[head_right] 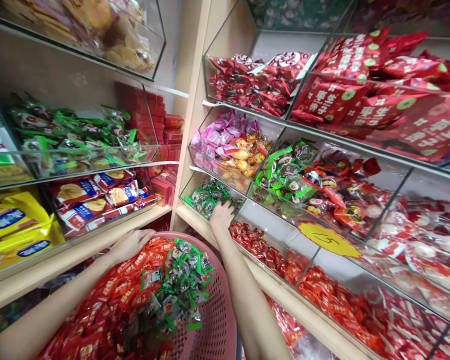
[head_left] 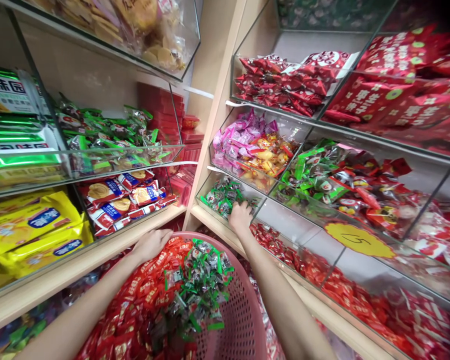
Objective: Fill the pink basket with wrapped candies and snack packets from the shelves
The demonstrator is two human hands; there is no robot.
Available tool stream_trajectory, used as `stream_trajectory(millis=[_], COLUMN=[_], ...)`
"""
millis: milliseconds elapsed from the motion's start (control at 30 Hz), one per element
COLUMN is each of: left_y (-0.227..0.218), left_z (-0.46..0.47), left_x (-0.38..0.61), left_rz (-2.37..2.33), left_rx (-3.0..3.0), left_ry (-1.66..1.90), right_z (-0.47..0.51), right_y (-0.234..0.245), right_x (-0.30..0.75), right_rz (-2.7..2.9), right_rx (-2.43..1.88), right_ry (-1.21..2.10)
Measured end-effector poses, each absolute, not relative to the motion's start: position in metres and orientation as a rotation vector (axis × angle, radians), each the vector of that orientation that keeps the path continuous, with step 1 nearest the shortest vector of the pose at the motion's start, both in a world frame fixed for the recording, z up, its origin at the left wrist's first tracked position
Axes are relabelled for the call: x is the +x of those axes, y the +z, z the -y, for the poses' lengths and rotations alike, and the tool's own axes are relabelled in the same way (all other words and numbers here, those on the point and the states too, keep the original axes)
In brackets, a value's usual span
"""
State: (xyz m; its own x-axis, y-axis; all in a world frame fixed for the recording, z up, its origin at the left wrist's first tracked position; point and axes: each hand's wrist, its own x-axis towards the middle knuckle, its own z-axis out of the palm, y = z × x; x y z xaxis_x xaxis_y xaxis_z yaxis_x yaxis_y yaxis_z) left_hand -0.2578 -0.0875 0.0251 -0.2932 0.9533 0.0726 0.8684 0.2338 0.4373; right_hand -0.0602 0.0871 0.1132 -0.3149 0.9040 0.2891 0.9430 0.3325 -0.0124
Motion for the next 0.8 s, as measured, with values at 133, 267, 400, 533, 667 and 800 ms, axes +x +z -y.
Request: stream_trajectory(millis=[133, 267, 400, 533, 667, 800], left_y=[0.025, 0.021, 0.019, 0.022, 0.024, 0.024], left_z=[0.087, 0.085, 0.085, 0.085, 0.086, 0.087], left_x=[-0.258, -0.259, -0.259, -0.258, -0.258, -0.257], left_rz=[-2.298, -2.289, -2.310, -2.315, -2.305, -2.286], left_rx=[1.685, 1.662, 1.677, 1.652, 1.664, 1.680], left_ry=[0.588, 0.611, 0.601, 0.595, 0.587, 0.616], right_z=[-0.089, -0.090, -0.088, -0.081, -0.073, -0.046], right_y=[0.112, 0.113, 0.112, 0.114, 0.119, 0.126], right_x=[-0.063, -0.064, -0.063, -0.058, -0.048, -0.041], right_rz=[2.299, 2.294, 2.306, 2.319, 2.358, 2.301], right_rx=[-1.746, -1.774, -1.728, -1.601, -1.369, -0.874], right_ry=[-0.170, -0.096, -0.063, -0.095, -0.144, -0.012])
